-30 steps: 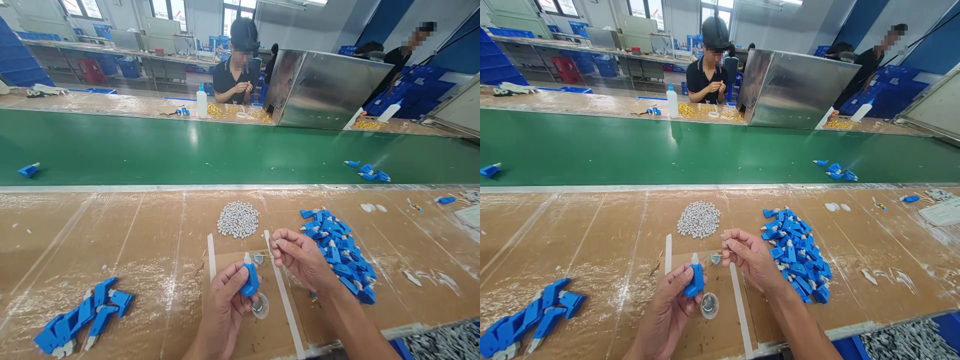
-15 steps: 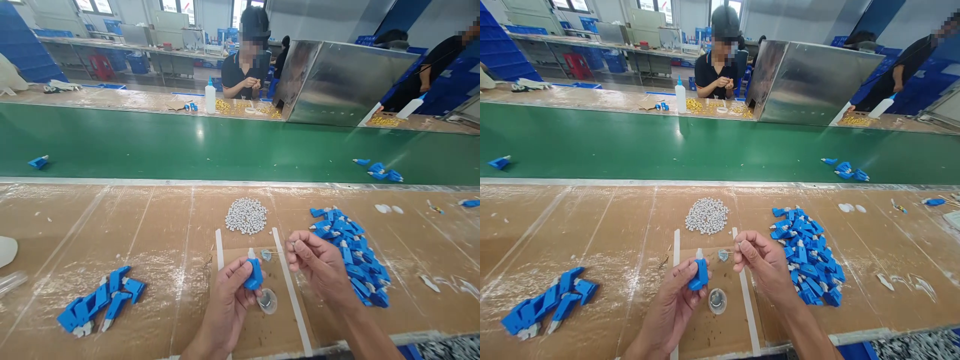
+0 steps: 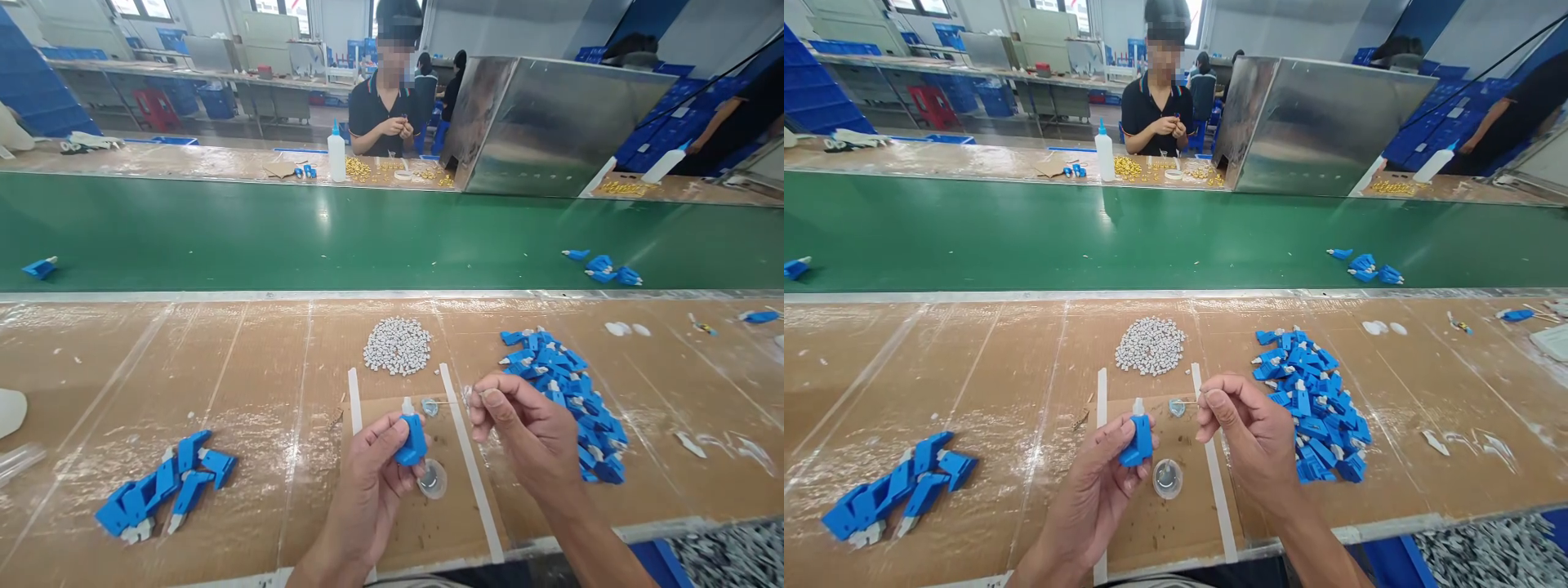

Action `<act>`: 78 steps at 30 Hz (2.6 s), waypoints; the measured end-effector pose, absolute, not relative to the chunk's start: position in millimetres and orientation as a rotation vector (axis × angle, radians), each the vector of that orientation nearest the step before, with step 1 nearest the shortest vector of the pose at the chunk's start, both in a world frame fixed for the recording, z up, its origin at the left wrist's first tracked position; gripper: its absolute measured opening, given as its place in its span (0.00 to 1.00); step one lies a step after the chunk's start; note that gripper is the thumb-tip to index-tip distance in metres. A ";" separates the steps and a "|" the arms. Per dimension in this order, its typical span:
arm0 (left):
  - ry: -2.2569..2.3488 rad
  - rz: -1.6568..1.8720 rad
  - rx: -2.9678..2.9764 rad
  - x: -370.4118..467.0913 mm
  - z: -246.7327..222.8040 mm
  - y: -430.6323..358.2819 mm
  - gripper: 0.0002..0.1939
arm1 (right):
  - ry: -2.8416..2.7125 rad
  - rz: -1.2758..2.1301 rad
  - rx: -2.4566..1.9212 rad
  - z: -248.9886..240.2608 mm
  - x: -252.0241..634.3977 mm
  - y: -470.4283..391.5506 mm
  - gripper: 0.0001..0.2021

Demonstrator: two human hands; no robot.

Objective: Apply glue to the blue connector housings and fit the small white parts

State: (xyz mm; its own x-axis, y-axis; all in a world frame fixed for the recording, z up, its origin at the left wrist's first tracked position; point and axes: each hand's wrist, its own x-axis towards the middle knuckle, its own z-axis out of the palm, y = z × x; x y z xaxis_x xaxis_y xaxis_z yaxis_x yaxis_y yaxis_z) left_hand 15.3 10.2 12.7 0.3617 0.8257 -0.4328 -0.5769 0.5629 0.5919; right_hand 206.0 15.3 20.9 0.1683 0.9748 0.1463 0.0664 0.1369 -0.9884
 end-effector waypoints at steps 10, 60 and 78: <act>0.786 0.893 0.442 14.6 12.7 10.7 0.12 | -1.099 1.180 -1.197 17.7 185.7 2.1 0.07; 0.691 0.428 0.187 9.4 36.2 13.3 0.12 | -2.098 0.466 -0.962 43.7 211.0 -13.9 0.16; 0.696 0.478 0.586 6.8 36.3 15.9 0.17 | -1.722 1.200 -0.926 39.8 216.9 4.2 0.08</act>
State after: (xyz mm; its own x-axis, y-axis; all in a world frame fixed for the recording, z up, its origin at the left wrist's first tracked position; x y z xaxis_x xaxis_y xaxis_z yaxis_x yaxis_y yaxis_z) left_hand 6.8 15.9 36.3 0.6742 0.5846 -0.4514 -0.2112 0.7383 0.6406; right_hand 216.9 4.2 39.8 -0.3908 0.8958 0.2118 0.1114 0.2745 -0.9551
